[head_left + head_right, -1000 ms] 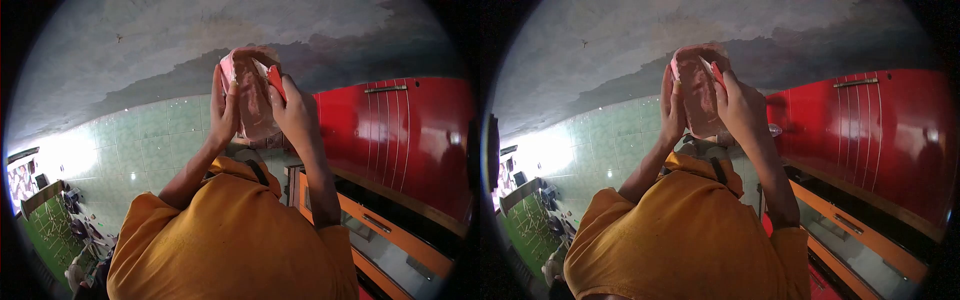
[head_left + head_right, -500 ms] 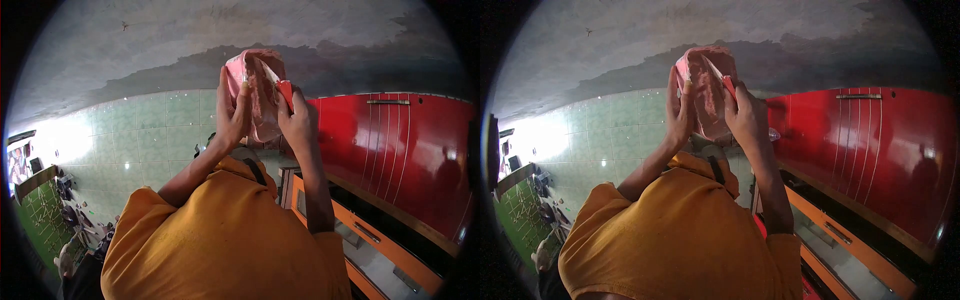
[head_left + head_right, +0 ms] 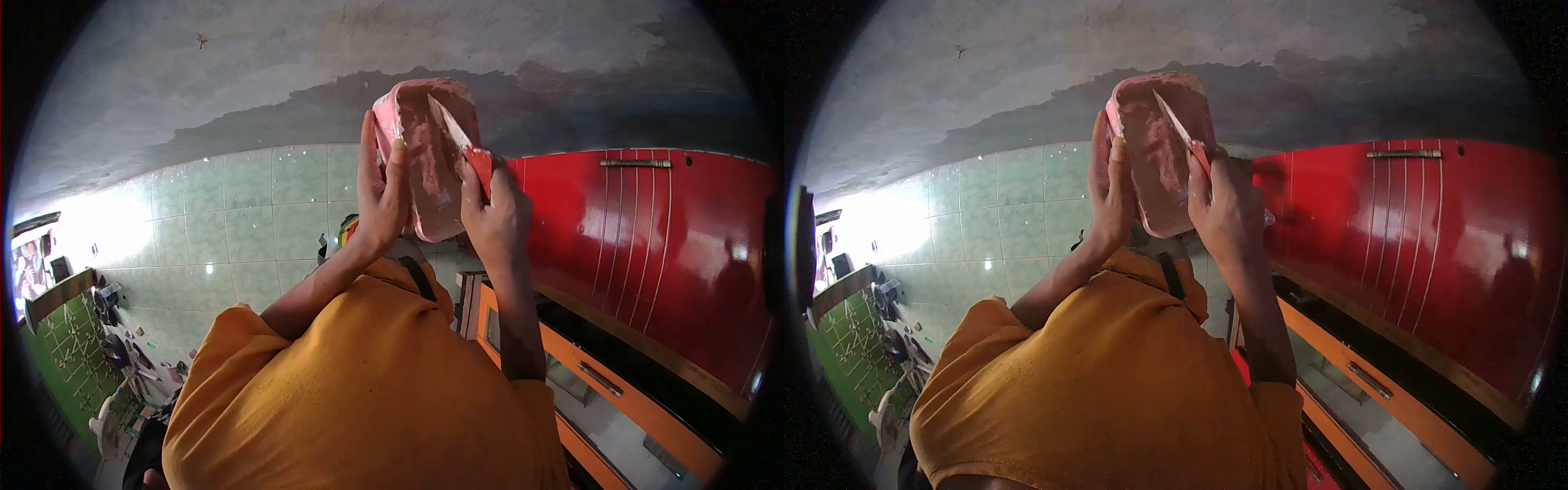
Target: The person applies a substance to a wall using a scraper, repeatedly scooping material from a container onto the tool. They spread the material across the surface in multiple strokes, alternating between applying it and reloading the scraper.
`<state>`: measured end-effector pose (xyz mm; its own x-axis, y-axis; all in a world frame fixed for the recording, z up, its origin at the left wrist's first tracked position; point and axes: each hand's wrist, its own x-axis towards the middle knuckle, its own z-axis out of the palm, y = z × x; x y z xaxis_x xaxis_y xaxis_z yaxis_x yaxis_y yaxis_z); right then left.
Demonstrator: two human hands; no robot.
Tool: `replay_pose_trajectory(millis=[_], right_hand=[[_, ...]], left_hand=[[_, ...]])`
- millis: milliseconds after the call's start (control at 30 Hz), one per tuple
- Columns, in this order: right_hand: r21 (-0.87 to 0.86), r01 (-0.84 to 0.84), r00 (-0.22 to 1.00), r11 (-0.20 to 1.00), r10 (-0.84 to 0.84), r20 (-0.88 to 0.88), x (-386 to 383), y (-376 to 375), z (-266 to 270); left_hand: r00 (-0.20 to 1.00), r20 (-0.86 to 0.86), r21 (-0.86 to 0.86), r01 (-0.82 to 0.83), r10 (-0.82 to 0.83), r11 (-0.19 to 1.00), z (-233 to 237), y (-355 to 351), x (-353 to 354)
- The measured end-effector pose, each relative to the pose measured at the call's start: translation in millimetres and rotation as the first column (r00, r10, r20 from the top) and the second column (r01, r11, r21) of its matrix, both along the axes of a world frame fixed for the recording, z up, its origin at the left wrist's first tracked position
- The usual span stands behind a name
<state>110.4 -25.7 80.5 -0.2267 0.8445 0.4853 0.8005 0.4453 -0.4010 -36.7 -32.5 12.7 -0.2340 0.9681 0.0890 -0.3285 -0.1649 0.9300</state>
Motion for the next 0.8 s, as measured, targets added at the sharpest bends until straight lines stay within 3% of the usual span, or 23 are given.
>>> replay_pose_trajectory(millis=[267,433,600,733,800], right_hand=[[-0.252,0.147,0.988,0.956,-0.131,0.077,6,-26,9],[-0.186,0.092,0.994,0.978,-0.078,0.08,1,-19,12],[-0.355,0.073,0.995,0.932,-0.046,0.084,-22,-17,19],[-0.346,0.027,0.998,0.938,-0.044,-0.04,-25,3,-14],[-0.379,0.098,0.995,0.92,-0.098,0.02,-27,10,-5]], left_hand=[[0.997,0.071,0.034,-0.024,0.021,0.999,-2,-8,3],[0.999,-0.021,0.114,-0.039,0.041,0.993,-5,-8,-2],[0.996,0.089,0.026,-0.017,0.015,1.0,-25,-7,8],[0.967,0.247,-0.103,0.084,-0.057,0.991,-53,-5,10],[0.966,0.23,-0.091,0.144,-0.12,0.985,-52,-10,8]])
